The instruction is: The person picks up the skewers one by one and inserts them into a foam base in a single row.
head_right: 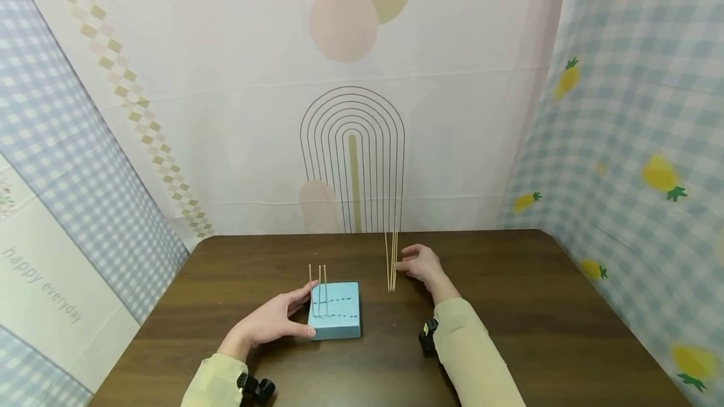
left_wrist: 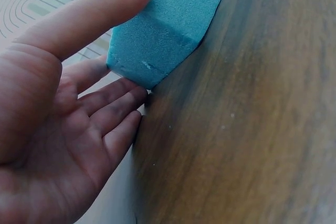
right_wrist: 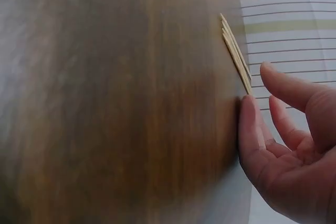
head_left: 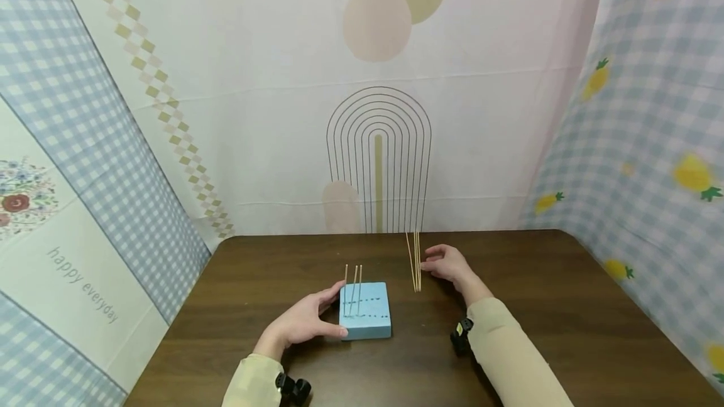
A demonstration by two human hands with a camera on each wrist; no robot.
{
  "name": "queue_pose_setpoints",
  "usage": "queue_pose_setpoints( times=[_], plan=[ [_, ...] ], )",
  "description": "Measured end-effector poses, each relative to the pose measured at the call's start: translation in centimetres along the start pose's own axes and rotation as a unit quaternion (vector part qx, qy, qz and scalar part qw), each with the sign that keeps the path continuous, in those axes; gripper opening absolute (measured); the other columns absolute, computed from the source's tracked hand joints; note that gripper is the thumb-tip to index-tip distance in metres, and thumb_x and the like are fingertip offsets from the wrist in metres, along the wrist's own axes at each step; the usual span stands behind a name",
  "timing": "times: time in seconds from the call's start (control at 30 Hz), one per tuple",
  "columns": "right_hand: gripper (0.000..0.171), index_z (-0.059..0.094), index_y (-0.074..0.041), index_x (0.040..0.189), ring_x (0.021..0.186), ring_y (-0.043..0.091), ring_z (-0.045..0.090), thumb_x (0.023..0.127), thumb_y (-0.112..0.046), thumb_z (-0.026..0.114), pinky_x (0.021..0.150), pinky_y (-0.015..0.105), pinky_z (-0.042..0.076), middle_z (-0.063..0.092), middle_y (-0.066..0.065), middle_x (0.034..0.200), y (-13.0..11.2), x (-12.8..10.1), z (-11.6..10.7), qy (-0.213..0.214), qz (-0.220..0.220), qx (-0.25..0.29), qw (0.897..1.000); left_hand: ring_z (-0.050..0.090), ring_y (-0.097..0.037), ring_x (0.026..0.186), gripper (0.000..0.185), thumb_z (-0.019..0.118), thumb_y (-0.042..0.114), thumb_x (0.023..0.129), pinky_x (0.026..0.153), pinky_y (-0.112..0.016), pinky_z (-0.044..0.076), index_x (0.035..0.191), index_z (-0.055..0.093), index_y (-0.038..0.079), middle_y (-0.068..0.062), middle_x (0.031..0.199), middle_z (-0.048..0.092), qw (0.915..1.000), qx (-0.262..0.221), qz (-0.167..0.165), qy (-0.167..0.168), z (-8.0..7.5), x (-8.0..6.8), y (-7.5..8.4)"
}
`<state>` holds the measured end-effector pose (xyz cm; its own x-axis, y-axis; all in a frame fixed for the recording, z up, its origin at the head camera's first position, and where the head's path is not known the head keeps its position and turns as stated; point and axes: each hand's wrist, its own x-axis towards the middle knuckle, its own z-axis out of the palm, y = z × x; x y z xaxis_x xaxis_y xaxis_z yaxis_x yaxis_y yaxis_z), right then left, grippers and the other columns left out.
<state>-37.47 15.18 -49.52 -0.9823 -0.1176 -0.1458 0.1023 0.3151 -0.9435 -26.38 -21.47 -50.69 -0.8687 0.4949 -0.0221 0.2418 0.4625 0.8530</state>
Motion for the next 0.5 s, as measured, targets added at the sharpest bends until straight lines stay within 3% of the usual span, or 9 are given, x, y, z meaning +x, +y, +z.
queue_pose_setpoints(
  times=[0.17,0.5],
  plan=[
    [0.051,0.056,0.014,0.138,0.115,0.039,0.066,0.096,-0.002,0.078,0.095,0.046,0.059,0.062,0.033,0.131,-0.04,0.08,0.21,0.004,-0.001,-0.007,1.0,0.04,-0.027,0.154,0.108,0.093,0.034,0.086,0.123,-0.053,0.033,0.171,0.029,0.012,-0.01,0.169,0.04,0.9999,0.01,-0.003,0.004,-0.03,0.12,0.03],
    [0.047,0.062,0.014,0.129,0.088,0.02,0.064,0.088,0.004,0.084,0.075,0.03,0.059,0.066,0.021,0.11,0.15,0.49,0.33,0.024,0.008,-0.038,0.999,0.04,-0.029,0.154,0.108,0.092,0.039,0.086,0.123,-0.053,0.033,0.171,0.03,0.013,-0.011,0.169,0.04,0.9998,0.018,-0.007,0.005,0.0,0.2,-0.21]
  ],
)
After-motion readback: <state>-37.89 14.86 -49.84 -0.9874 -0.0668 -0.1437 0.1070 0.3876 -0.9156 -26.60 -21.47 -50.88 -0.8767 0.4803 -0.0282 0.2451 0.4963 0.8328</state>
